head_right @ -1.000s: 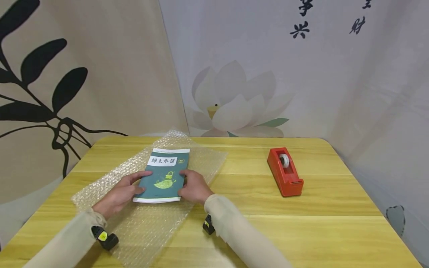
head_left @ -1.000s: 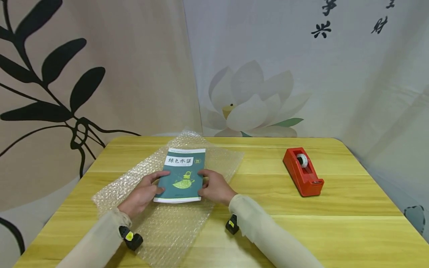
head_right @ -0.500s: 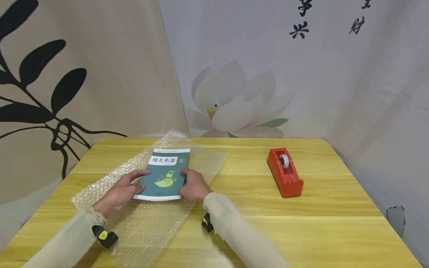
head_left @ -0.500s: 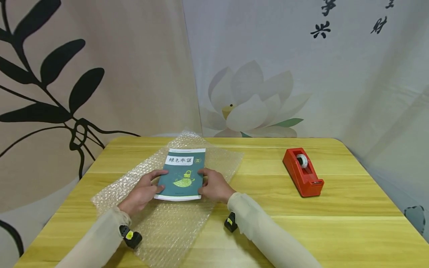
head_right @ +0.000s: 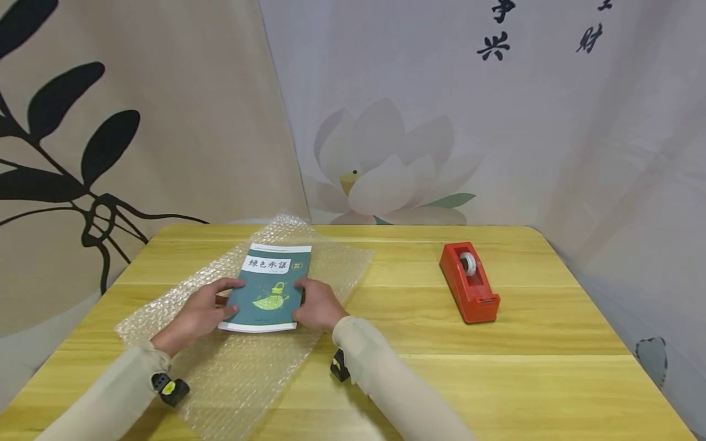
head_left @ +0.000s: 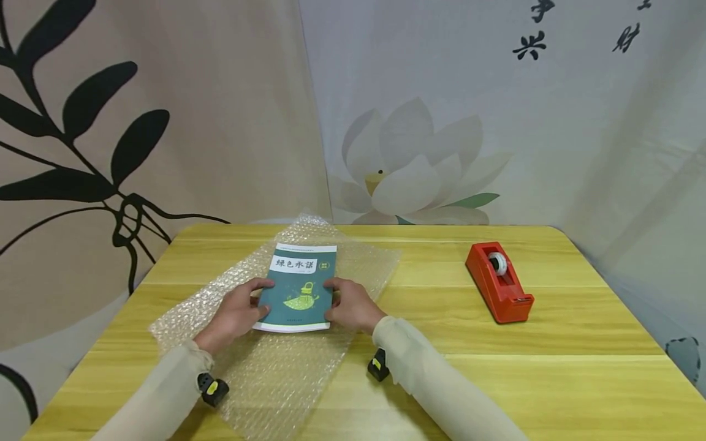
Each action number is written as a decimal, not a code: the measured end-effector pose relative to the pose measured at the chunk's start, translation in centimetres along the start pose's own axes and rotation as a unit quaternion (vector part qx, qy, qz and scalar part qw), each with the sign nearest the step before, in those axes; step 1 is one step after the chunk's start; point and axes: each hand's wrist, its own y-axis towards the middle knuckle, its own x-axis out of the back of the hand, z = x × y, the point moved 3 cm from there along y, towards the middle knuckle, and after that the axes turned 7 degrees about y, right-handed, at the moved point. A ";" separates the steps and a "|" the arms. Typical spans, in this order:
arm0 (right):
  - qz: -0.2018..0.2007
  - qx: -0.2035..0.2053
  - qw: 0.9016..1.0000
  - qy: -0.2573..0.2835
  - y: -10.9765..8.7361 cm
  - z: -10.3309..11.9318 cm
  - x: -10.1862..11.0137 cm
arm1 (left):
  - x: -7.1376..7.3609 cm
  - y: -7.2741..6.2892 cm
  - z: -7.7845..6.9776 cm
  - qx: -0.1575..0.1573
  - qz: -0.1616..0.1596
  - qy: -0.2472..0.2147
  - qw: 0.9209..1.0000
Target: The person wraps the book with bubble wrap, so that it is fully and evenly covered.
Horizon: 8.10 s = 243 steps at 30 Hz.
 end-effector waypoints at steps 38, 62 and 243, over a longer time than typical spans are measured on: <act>0.033 0.035 0.990 -0.133 -1.2 1.0 0.7 | 1.4 -1.6 0.7 -0.105 0.030 0.084 0.990; 0.101 0.124 0.976 -0.146 -4.2 2.0 1.1 | 1.8 -8.4 3.4 -0.240 0.197 0.140 0.940; 0.114 0.161 0.904 -0.379 -2.8 2.2 -2.5 | 2.2 14.9 -0.9 -0.009 0.027 0.006 1.000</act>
